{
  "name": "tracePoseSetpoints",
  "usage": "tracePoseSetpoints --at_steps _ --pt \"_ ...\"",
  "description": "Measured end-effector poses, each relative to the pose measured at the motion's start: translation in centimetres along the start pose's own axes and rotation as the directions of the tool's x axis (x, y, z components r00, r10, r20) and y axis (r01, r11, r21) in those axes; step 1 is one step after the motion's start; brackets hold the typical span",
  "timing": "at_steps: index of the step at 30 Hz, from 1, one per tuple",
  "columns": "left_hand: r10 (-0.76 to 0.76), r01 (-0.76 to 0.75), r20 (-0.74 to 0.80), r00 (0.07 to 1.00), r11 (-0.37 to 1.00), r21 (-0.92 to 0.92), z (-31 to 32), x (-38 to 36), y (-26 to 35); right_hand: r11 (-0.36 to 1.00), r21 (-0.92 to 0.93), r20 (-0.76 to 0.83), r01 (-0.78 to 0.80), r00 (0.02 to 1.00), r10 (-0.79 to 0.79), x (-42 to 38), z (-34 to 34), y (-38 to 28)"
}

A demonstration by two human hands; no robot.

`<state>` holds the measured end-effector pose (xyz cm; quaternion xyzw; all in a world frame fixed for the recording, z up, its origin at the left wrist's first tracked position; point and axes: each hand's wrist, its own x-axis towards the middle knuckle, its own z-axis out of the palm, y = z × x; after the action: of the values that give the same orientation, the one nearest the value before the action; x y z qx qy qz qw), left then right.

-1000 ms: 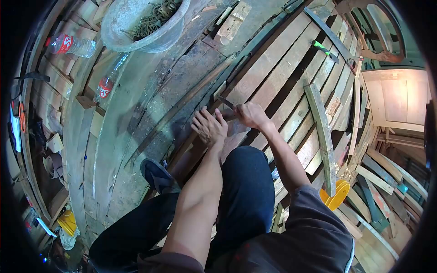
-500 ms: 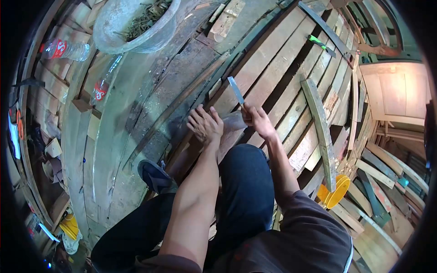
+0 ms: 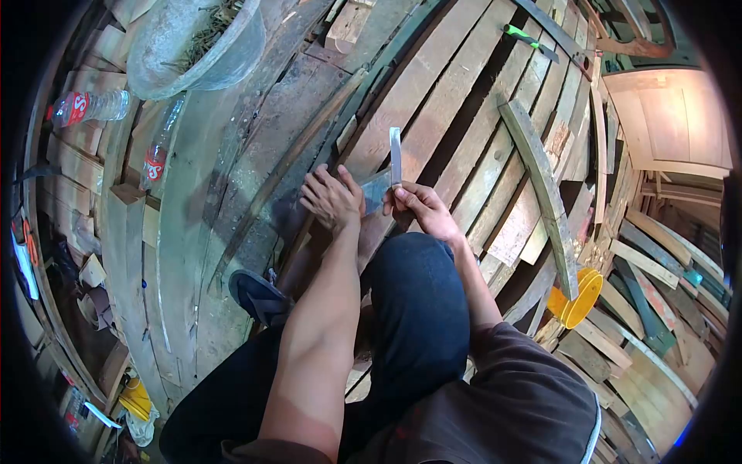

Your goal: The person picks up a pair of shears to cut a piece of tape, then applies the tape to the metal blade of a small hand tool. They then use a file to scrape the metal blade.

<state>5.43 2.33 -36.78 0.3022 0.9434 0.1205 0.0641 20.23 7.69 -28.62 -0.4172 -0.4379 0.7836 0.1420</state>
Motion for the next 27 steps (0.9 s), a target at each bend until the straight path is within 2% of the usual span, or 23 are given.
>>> tracePoseSetpoints --at_steps 3,6,9,12,15,16,17,18,21,22,25,27 --pt "0.01 -0.01 -0.021 1.0 1.0 -0.013 -0.3 0.0 0.2 0.991 -0.135 -0.126 -0.013 0.992 -0.004 -0.3 0.3 0.3" --pt "0.01 -0.01 -0.003 1.0 1.0 -0.013 -0.3 0.0 0.2 0.973 0.21 -0.121 -0.094 0.985 0.121 -0.7 -0.1 1.5" --pt "0.021 -0.021 -0.035 0.999 1.0 -0.009 -0.2 -0.1 0.2 0.917 0.368 -0.12 -0.156 0.97 0.213 -1.0 0.1 1.7" --pt "0.022 -0.023 -0.011 1.0 1.0 -0.013 -0.2 -0.1 0.1 0.907 0.397 -0.118 -0.141 0.972 0.203 -1.4 0.5 1.1" --pt "0.028 -0.028 -0.026 0.999 1.0 -0.014 -0.2 -0.1 0.1 0.924 0.35 -0.146 -0.15 0.966 0.212 -1.3 -0.2 1.9" --pt "0.027 -0.027 -0.029 0.999 1.0 -0.012 -0.2 -0.1 0.1 0.99 0.095 -0.227 -0.105 0.966 0.124 -1.3 -0.5 2.5" --pt "0.025 -0.025 -0.03 0.999 1.0 -0.01 -0.1 -0.2 0.1 0.983 -0.171 -0.282 -0.072 0.959 0.021 -1.3 -0.8 3.4" --pt "0.023 -0.023 -0.03 0.999 1.0 -0.008 -0.1 -0.2 0.2 0.904 -0.425 -0.309 -0.052 0.947 -0.091 -1.4 -1.0 4.0" --pt "0.026 -0.026 -0.023 0.999 1.0 0.013 -0.1 -0.2 0.2 0.544 -0.839 -0.217 0.005 0.914 -0.342 -2.0 -1.4 4.9" --pt "0.028 -0.028 -0.021 0.999 1.0 0.006 -0.1 -0.2 0.2 0.464 -0.883 -0.243 -0.079 0.921 -0.305 -2.4 -1.0 4.8" --pt "0.027 -0.027 -0.019 0.999 1.0 -0.004 -0.2 -0.2 0.2 0.327 -0.923 -0.3 -0.203 0.912 -0.28 -2.4 -0.7 4.5" --pt "0.026 -0.026 -0.024 0.999 1.0 0.0 -0.2 -0.2 0.3 0.329 -0.915 -0.328 -0.236 0.907 -0.262 -2.2 -0.6 4.3"
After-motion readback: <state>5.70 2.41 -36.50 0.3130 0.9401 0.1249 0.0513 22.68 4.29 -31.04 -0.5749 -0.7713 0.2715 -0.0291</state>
